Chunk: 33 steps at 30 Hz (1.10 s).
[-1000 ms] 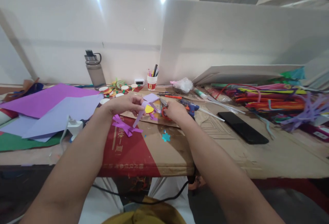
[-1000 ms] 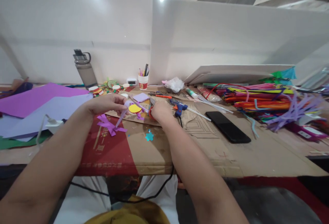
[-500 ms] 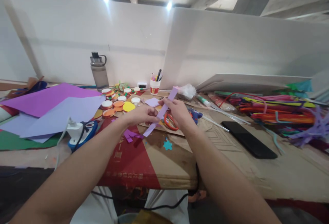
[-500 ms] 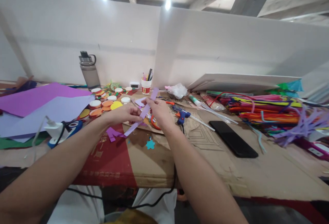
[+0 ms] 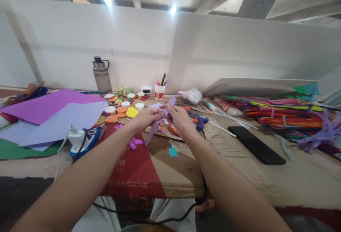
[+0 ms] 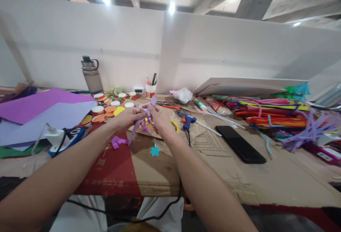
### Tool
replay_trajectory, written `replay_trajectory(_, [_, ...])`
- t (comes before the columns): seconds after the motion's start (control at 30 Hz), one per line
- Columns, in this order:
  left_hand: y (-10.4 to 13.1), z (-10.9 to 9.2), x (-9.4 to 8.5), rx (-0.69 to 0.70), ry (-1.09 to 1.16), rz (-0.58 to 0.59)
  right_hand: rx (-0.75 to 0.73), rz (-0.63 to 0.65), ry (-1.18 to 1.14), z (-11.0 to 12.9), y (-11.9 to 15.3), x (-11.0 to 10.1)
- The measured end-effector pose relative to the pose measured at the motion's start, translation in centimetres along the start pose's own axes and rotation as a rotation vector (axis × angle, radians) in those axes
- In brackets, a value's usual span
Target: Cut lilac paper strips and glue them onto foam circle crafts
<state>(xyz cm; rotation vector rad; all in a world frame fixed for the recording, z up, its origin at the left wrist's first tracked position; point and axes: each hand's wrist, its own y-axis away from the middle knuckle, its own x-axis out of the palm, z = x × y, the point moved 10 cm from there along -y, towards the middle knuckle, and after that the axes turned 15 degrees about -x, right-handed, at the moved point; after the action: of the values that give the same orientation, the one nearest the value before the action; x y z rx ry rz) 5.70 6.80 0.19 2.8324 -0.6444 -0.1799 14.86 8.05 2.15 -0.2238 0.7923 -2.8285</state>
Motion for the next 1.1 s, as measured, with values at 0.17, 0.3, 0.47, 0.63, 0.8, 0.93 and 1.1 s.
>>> replay_trajectory(0.17, [0.5, -0.4, -0.7, -0.012, -0.128, -0.056, -0.038, -0.068, 0.110, -0.2, -0.6, -1.9])
replay_trajectory(0.3, [0.8, -0.2, 0.5, -0.035, -0.052, 0.037, -0.043, -0.074, 0.162, -0.1, -0.6, -2.1])
replay_trajectory(0.47, [0.6, -0.4, 0.2, -0.014, 0.147, -0.010, -0.080, -0.060, 0.175, 1.3, -0.4, -1.3])
replay_trajectory(0.63, [0.8, -1.2, -0.2, 0.043, 0.068, -0.069, -0.081, -0.074, 0.124, 1.2, -0.4, -1.4])
replay_trajectory(0.8, [0.8, -0.8, 1.1, -0.025, 0.253, 0.111, -0.061, -0.040, -0.059, 1.2, -0.5, -0.8])
replay_trajectory(0.93, [1.0, -0.6, 1.8, -0.083, 0.386, 0.214, -0.084, 0.041, -0.213, 2.3, -0.4, 0.5])
replay_trajectory(1.1, [1.1, -1.0, 1.6, -0.041, 0.379, 0.223, -0.136, 0.079, -0.160, 2.7, -0.6, 0.3])
